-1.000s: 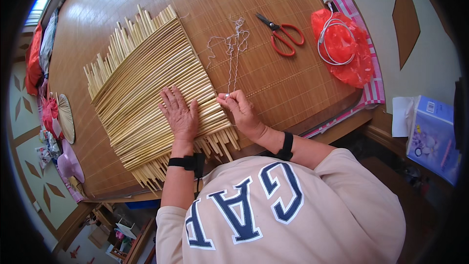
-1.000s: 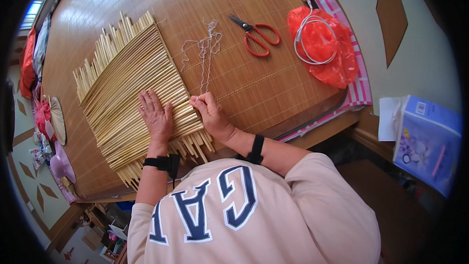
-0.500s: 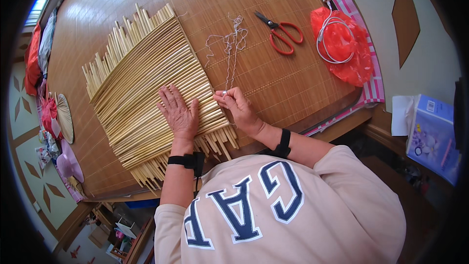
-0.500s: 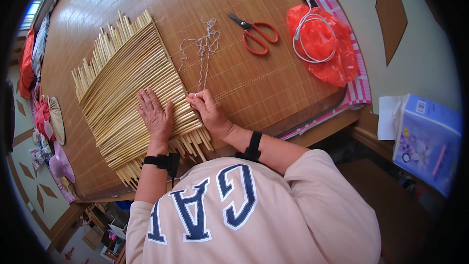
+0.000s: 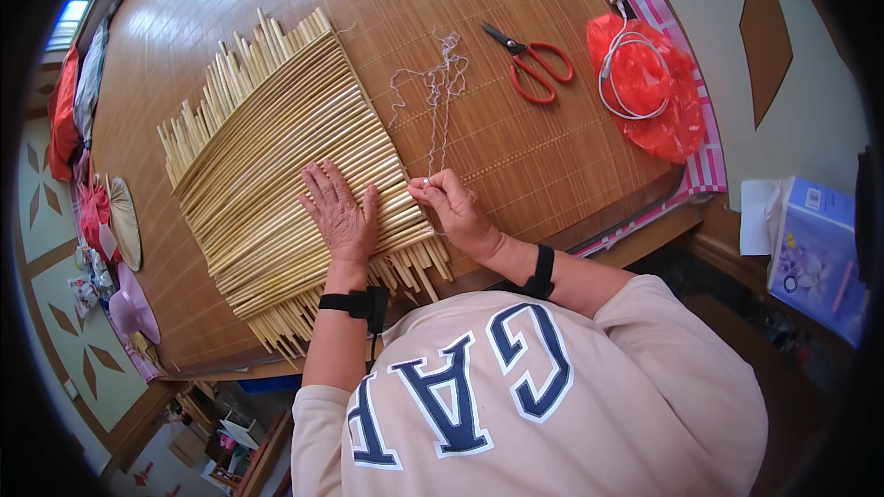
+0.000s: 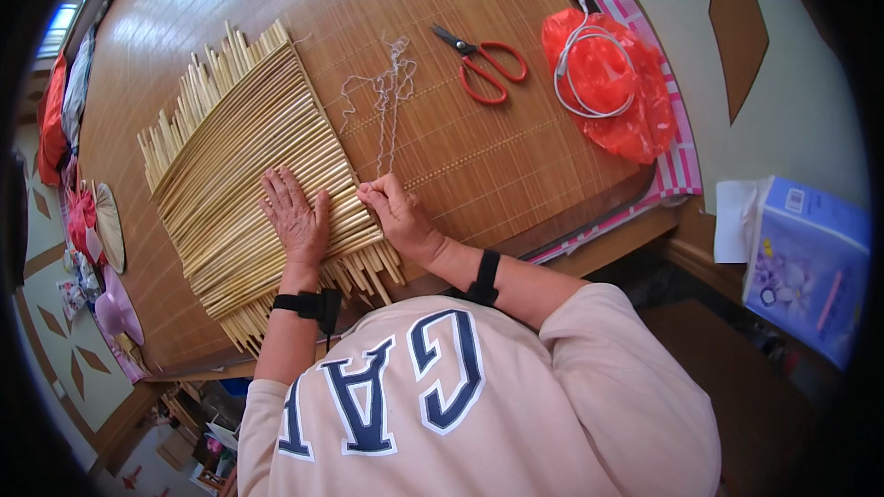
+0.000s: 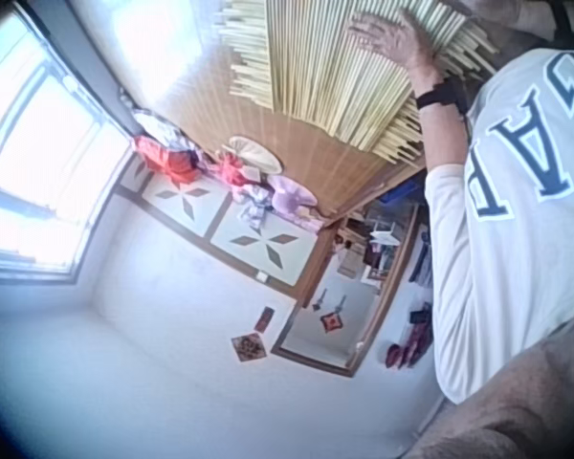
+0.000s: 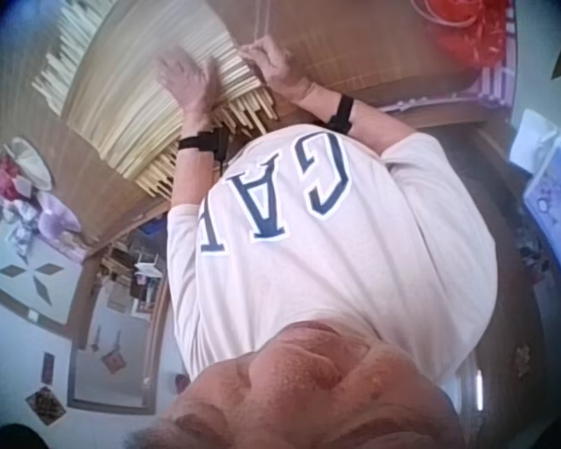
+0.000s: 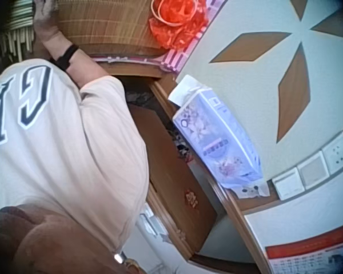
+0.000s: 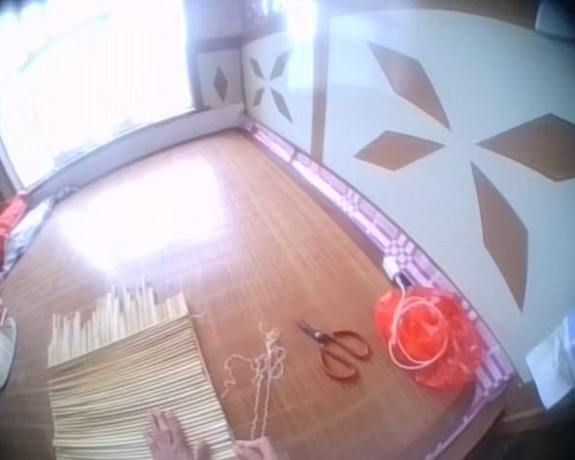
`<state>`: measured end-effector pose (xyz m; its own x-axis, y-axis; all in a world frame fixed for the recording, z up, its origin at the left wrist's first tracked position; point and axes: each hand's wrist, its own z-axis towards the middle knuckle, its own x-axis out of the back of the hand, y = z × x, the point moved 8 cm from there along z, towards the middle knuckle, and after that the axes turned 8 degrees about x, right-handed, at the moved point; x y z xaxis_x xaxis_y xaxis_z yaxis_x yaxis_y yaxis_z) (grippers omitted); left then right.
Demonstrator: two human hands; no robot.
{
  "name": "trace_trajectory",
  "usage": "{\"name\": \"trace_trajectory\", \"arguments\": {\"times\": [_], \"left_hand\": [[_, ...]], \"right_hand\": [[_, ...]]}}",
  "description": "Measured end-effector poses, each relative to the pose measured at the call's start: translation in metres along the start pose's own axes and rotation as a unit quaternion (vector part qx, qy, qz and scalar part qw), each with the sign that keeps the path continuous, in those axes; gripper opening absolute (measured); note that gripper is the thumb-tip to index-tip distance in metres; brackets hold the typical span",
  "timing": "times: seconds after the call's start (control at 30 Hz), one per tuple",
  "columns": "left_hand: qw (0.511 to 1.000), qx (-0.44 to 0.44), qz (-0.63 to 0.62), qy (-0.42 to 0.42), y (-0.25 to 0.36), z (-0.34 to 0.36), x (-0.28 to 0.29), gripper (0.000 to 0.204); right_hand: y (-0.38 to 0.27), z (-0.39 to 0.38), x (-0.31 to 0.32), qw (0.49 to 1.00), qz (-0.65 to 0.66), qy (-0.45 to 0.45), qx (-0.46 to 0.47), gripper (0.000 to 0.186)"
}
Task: Weaving a mat using long wooden or bamboo sticks and thread.
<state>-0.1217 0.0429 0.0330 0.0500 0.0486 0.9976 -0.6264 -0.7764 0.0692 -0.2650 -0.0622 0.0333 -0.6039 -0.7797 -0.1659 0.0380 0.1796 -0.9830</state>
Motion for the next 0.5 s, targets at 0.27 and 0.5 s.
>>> {"name": "trace_trajectory", "arguments": {"times": [0.27, 0.5], "left_hand": [[1.000, 0.013, -0.012, -0.006, 0.001, -0.001, 0.003, 0.075], [1.000, 0.010, -0.022, -0.011, 0.001, -0.001, 0.004, 0.075]], "right_hand": [[-0.007, 0.017, 0.005, 0.999, 0.012, 0.030, 0.043, 0.012], [-0.014, 0.057, -0.001, 0.989, -0.088, 0.057, 0.108, 0.013]]}}
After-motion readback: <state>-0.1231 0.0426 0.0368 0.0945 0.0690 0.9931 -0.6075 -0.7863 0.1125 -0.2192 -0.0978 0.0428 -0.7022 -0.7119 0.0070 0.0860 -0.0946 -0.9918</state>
